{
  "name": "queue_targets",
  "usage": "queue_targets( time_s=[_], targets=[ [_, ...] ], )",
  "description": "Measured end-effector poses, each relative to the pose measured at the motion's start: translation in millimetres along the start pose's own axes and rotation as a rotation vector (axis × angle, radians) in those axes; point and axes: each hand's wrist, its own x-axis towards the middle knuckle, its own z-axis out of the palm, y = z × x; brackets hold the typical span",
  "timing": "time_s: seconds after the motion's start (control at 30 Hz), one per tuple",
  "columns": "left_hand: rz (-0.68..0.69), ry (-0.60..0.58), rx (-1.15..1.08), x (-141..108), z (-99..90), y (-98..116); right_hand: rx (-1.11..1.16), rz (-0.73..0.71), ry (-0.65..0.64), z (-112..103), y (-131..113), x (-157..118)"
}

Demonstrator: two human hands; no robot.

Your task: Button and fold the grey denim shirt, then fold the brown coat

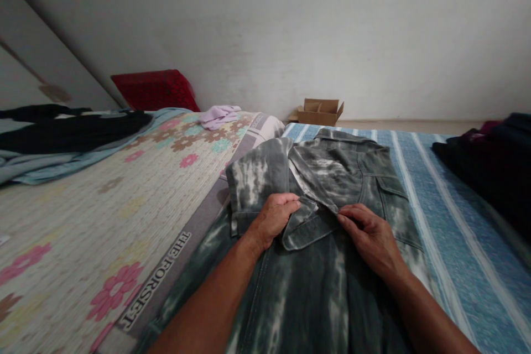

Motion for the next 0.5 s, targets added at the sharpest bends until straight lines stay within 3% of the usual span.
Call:
queue_targets(
  time_s=[0.5],
  targets=[
    [0.019,0.002,0.087,0.6,-1.9,-0.2,-0.019,0.005,0.0,-1.1,-4.0,-0.9]
  ],
)
